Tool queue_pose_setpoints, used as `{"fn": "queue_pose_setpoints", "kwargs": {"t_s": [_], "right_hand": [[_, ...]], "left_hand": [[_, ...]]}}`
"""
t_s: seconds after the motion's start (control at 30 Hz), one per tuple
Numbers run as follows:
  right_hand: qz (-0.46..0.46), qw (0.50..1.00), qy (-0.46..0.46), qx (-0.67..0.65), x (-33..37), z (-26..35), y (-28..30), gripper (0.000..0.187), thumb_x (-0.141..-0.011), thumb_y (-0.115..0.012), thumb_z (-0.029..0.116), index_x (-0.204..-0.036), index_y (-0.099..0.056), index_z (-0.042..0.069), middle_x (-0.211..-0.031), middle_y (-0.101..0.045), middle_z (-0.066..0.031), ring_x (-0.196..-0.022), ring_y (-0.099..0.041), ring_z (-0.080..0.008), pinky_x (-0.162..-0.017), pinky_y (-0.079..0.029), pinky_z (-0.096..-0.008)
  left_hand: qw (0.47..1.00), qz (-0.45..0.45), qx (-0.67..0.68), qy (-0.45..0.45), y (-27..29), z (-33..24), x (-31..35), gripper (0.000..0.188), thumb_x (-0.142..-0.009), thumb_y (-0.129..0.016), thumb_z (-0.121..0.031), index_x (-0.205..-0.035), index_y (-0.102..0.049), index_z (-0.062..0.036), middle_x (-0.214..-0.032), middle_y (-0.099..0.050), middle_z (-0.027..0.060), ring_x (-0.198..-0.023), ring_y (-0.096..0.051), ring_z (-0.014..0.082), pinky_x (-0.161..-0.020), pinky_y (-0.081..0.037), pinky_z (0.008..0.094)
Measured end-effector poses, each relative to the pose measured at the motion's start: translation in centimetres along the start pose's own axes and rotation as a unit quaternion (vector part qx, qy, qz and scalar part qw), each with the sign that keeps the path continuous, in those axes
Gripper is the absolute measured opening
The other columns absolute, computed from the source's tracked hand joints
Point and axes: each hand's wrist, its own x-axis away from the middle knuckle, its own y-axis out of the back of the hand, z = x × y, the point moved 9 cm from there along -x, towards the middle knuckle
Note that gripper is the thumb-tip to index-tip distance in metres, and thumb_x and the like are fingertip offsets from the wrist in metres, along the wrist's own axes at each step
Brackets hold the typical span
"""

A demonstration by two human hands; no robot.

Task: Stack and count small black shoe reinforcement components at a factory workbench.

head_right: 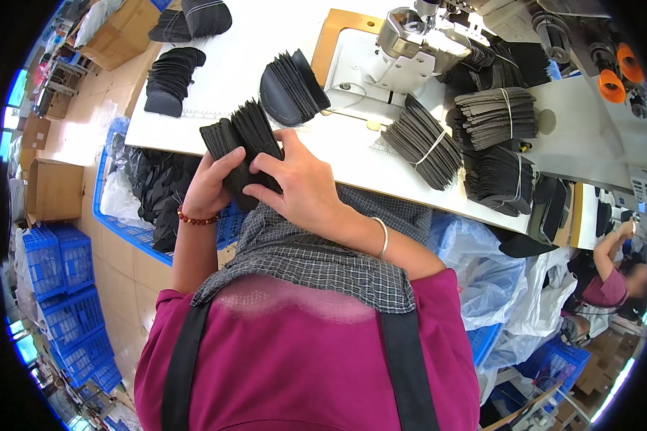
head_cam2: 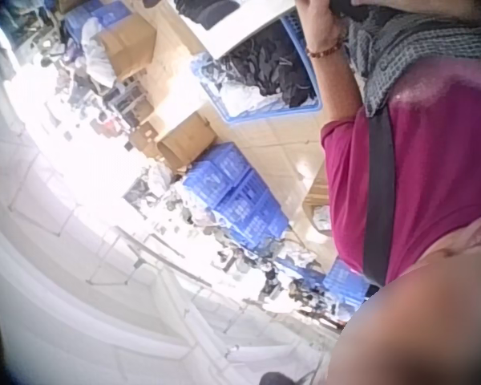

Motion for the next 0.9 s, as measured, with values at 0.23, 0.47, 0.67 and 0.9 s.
{"fn": "queue_pose_setpoints", "kwargs": {"t_s": [0.23, 0.47, 0.67, 0.9], "right_hand": [[-0.014, 1.0, 0.01, 0.005, 0.0, -0.1, -0.1, 0.024, -0.079, -0.081, 0.025, -0.098, -0.068, 0.017, -0.122, -0.055, -0.0187, -0.09, -0.068, -0.0324, -0.069, -0.057, -0.0398], [-0.002, 1.0, 0.013, -0.01, -0.2, 0.0, 0.0, 0.02, -0.081, -0.078, 0.017, -0.099, -0.069, 0.016, -0.12, -0.055, -0.0164, -0.09, -0.068, -0.0314, -0.071, -0.058, -0.0397], [-0.025, 1.0, -0.001, -0.018, -0.2, -0.2, -0.3, 0.018, -0.083, -0.072, 0.008, -0.099, -0.069, 0.015, -0.119, -0.055, -0.0174, -0.088, -0.068, -0.0309, -0.07, -0.057, -0.039], [-0.032, 0.999, 0.039, 0.013, -0.4, 0.5, -0.1, 0.018, -0.082, -0.075, 0.011, -0.098, -0.068, 0.016, -0.123, -0.054, -0.0186, -0.087, -0.068, -0.0303, -0.068, -0.057, -0.0389]], "left_hand": [[1.0, 0.011, -0.004, -0.007, 0.1, -0.1, 0.1, 0.035, -0.1, -0.061, -0.012, -0.131, -0.056, 0.0027, -0.119, -0.067, 0.0105, -0.106, -0.066, 0.0173, -0.088, -0.055, 0.0337], [1.0, 0.008, 0.015, -0.001, 0.6, 0.1, 0.3, 0.038, -0.1, -0.062, -0.013, -0.134, -0.054, 0.0023, -0.12, -0.066, 0.0102, -0.107, -0.065, 0.0175, -0.089, -0.055, 0.0337], [1.0, -0.002, 0.02, -0.005, 1.0, 0.1, 0.3, 0.037, -0.1, -0.062, -0.013, -0.133, -0.054, 0.0023, -0.119, -0.066, 0.0096, -0.106, -0.066, 0.0175, -0.088, -0.056, 0.0337], [1.0, 0.009, 0.0, -0.017, 0.2, -0.7, 0.1, 0.034, -0.1, -0.062, -0.013, -0.13, -0.056, 0.0027, -0.118, -0.067, 0.0089, -0.104, -0.066, 0.0154, -0.086, -0.056, 0.0317]]}}
